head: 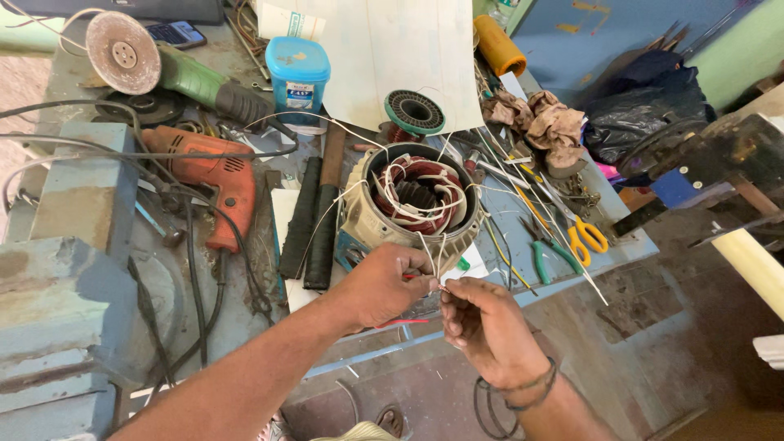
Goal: The person strips insulation from red, yellow, and white wires using pliers and a screwdriver, then twists the exposed ends and connects them to a motor stator. The work is performed on a cluttered workbench with various tools visible.
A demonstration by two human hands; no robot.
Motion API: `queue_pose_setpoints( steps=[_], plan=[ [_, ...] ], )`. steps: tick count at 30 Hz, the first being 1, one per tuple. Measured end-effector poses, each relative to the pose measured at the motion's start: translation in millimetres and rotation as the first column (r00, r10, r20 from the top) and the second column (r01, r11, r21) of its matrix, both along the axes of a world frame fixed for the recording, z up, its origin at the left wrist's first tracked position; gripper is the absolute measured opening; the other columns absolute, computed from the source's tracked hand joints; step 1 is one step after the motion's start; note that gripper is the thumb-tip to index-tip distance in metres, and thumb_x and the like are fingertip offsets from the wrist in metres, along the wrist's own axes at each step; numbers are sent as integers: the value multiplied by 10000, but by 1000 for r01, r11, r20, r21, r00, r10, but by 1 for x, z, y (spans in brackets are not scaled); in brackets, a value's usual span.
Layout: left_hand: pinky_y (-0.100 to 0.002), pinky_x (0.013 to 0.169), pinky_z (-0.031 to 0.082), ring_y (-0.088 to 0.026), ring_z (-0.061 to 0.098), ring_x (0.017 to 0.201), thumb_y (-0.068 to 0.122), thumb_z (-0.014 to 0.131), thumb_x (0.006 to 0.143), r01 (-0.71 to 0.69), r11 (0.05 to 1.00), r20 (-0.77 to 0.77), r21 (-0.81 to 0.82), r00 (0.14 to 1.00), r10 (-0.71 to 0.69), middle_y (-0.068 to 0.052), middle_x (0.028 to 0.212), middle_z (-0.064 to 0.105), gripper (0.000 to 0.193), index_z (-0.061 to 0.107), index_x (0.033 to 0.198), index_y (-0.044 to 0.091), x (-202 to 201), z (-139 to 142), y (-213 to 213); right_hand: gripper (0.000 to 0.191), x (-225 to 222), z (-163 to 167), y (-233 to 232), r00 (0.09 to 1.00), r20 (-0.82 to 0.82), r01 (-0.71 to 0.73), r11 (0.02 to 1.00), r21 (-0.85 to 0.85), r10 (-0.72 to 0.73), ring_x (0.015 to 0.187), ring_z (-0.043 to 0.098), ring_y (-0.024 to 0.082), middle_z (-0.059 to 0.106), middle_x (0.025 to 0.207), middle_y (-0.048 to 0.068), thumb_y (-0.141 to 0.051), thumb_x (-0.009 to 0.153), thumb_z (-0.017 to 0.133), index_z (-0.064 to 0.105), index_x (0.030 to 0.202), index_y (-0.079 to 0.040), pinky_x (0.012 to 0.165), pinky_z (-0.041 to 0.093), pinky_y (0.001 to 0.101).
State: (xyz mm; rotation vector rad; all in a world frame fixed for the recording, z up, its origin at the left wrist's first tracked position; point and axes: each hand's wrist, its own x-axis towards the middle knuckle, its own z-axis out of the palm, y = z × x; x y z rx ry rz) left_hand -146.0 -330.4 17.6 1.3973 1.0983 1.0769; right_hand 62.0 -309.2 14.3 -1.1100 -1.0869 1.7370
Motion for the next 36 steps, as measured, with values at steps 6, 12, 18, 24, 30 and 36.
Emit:
queue_pose_setpoints(
  steps=[6, 12, 18, 24, 30, 36],
  plan=[
    [-290, 636, 490, -68, 552, 698, 134, 716, 884, 10, 999, 57, -40, 998, -8, -17, 733, 676, 157, 759, 959, 3, 0, -2, 0, 306, 4, 21, -14, 778, 422, -422, 109, 900, -466, 844, 642, 272, 667, 981, 126, -83, 818, 805, 667, 1068, 26, 738, 542, 375],
    [-279, 611, 466, -60, 533, 689, 134, 713, 900, 50, 990, 139, -131, 990, -31, -1, 737, 656, 153, 753, 957, -2, 1, -4, 3, 326, -2, 32, 0, 748, 427, -586, -204, 785, -508, 927, 678, 309, 680, 1074, 135, 10, 813, 799, 683, 1117, 33, 801, 568, 413],
    [-288, 631, 481, -67, 542, 698, 137, 717, 899, 29, 995, 90, -97, 996, -20, -7, 731, 655, 154, 751, 951, -4, 1, -2, 1, 149, 3, 18, -3, 721, 550, -550, 134, 824, -422, 836, 691, 275, 705, 950, 114, -17, 874, 739, 695, 1011, 21, 724, 551, 361],
    [-293, 651, 497, -66, 550, 709, 152, 708, 898, 19, 1000, 28, -22, 999, -19, -6, 727, 661, 160, 747, 948, 4, -1, -2, 0, 186, 15, 3, 8, 964, 175, -219, 970, 103, 199, 659, 595, 177, 677, 799, 116, -107, 990, 668, 705, 957, 73, 580, 468, 315],
    [-302, 636, 498, -70, 555, 691, 158, 709, 901, 9, 998, 15, -64, 1000, -8, -22, 716, 670, 161, 742, 930, 3, 0, -2, 1, 195, 16, 18, -4, 826, 552, -422, 526, 739, -113, 873, 671, 218, 700, 986, 131, -54, 932, 676, 718, 1093, 46, 734, 538, 321],
    [-300, 645, 503, -61, 550, 705, 162, 709, 907, 10, 1000, 12, -15, 1000, -10, -28, 731, 684, 172, 753, 948, 2, 1, 1, -1, 299, -1, 37, -9, 709, 497, -645, -176, 744, -500, 924, 672, 315, 672, 1055, 127, -16, 828, 775, 664, 1096, 54, 798, 564, 424]
  ],
)
